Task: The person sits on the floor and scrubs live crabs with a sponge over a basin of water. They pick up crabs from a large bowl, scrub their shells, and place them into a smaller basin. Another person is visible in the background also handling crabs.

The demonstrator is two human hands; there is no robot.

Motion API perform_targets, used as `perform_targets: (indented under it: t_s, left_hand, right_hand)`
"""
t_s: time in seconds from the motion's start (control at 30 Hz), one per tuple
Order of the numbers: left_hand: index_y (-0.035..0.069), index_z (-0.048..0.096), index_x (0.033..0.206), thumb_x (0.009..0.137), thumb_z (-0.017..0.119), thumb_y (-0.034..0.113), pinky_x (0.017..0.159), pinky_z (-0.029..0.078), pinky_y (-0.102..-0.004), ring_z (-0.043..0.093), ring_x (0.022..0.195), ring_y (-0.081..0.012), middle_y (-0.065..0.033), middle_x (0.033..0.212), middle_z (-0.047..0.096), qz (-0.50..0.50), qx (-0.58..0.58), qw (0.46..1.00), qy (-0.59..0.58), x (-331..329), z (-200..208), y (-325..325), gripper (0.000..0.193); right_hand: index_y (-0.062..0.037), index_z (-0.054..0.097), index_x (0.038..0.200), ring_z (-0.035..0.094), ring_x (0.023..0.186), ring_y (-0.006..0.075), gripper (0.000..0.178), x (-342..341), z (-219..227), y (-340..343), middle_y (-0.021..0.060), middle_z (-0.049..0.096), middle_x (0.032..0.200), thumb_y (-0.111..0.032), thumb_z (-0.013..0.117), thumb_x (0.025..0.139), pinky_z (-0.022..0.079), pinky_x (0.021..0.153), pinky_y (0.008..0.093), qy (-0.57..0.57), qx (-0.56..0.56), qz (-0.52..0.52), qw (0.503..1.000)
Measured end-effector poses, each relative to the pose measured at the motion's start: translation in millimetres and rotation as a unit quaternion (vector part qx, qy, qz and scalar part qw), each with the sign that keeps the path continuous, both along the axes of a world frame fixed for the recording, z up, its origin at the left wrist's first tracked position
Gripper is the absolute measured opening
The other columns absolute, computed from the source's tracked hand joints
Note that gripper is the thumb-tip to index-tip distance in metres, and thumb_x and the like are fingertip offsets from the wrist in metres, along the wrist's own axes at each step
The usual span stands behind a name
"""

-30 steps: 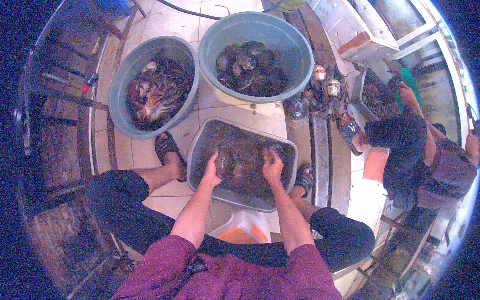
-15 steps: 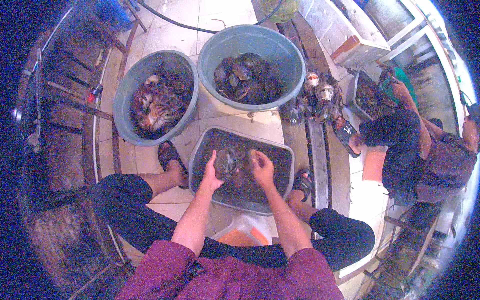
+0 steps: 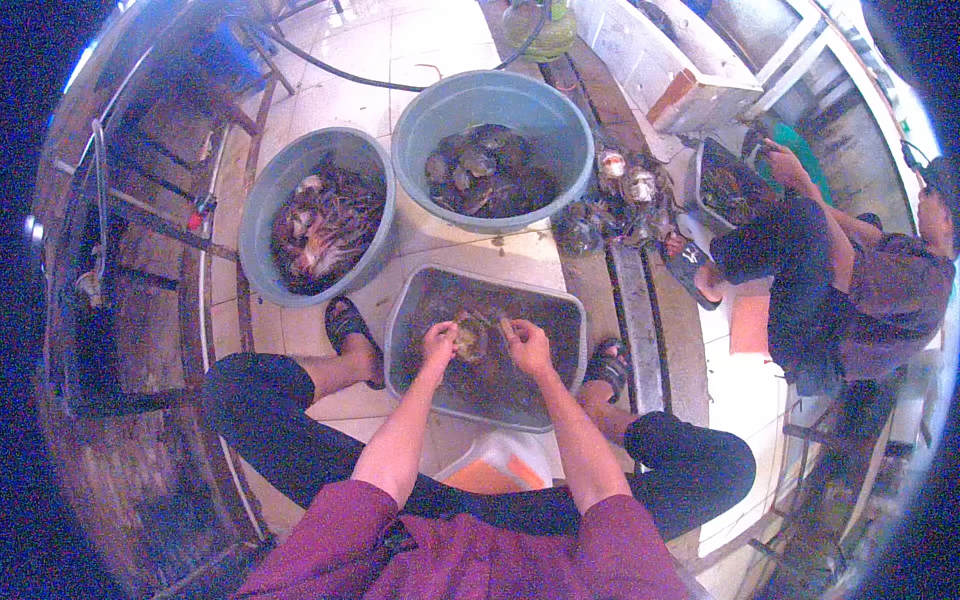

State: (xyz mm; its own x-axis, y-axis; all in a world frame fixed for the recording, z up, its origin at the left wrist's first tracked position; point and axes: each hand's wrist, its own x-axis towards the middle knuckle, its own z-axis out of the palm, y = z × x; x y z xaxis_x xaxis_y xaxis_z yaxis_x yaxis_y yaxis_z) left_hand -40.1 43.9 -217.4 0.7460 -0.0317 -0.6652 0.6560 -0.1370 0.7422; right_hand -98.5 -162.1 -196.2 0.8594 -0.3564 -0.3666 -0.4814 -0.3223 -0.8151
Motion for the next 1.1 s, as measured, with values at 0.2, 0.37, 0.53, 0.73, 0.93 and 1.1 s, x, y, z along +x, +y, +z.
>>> perform_targets:
  t_s: [0.2, 0.37, 0.53, 0.73, 0.93, 1.1]
  left_hand:
    - [0.006, 0.054, 0.120, 0.088, 0.069, 0.032, 0.091, 0.044, -0.0382, 0.058, 0.104, -0.0263, -0.0125, 0.118, 0.061, 0.048, 0.162, 0.983, -0.070, -17, -31, -7, 0.044]
    - [0.010, 0.053, 0.130, 0.094, 0.054, 0.053, 0.091, 0.044, -0.0418, 0.058, 0.105, -0.0244, -0.0073, 0.120, 0.061, 0.179, -0.060, 0.967, 0.168, 0, -33, 18, 0.056]
    - [0.014, 0.053, 0.132, 0.094, 0.053, 0.055, 0.093, 0.046, -0.0442, 0.058, 0.112, -0.0233, -0.0056, 0.121, 0.062, 0.216, -0.244, 0.929, 0.173, 11, -24, 15, 0.056]
    - [0.013, 0.056, 0.129, 0.090, 0.063, 0.049, 0.096, 0.047, -0.0493, 0.059, 0.113, -0.0260, -0.0080, 0.122, 0.062, 0.197, -0.340, 0.909, 0.142, 24, -41, 21, 0.053]
    - [0.012, 0.058, 0.126, 0.089, 0.066, 0.044, 0.097, 0.047, -0.0518, 0.059, 0.113, -0.0280, -0.0098, 0.121, 0.063, 0.147, -0.350, 0.900, 0.215, 35, -15, 12, 0.049]
    - [0.011, 0.057, 0.126, 0.094, 0.057, 0.039, 0.100, 0.044, -0.0563, 0.056, 0.117, -0.0318, -0.0116, 0.126, 0.061, 0.206, -0.466, 0.840, 0.187, 30, -15, 27, 0.042]
  right_hand:
    - [-0.0013, 0.066, 0.113, 0.067, 0.081, 0.0171, 0.033, -11, 11, -4, 0.0137, 0.072, 0.093, -0.025, 0.064, 0.091, 0.053, 0.074, 0.0324, 0.085, -0.033, -0.076, 0.993]
    - [0.0005, 0.065, 0.115, 0.065, 0.086, 0.0174, 0.036, -5, -21, 9, 0.0129, 0.069, 0.100, -0.026, 0.056, 0.093, 0.050, 0.081, 0.0323, 0.050, 0.048, -0.057, 0.996]
    - [0.0035, 0.061, 0.122, 0.061, 0.099, 0.0184, 0.039, 2, -45, 14, 0.0106, 0.068, 0.105, -0.020, 0.052, 0.093, 0.047, 0.088, 0.0310, 0.107, 0.192, -0.067, 0.973]
    - [0.0043, 0.061, 0.121, 0.062, 0.103, 0.0251, 0.043, 5, -24, 5, 0.0185, 0.068, 0.107, -0.027, 0.057, 0.093, 0.046, 0.090, 0.0341, 0.092, 0.017, -0.079, 0.993]
    - [0.0054, 0.059, 0.120, 0.062, 0.096, 0.0454, 0.045, -9, -29, -6, 0.0296, 0.065, 0.104, -0.027, 0.065, 0.090, 0.049, 0.086, 0.0500, -0.062, -0.307, 0.039, 0.949]
    - [0.0001, 0.060, 0.122, 0.061, 0.091, 0.0121, 0.034, 17, 15, 43, 0.0074, 0.068, 0.103, -0.011, 0.065, 0.091, 0.050, 0.080, 0.0275, 0.032, 0.217, -0.070, 0.973]
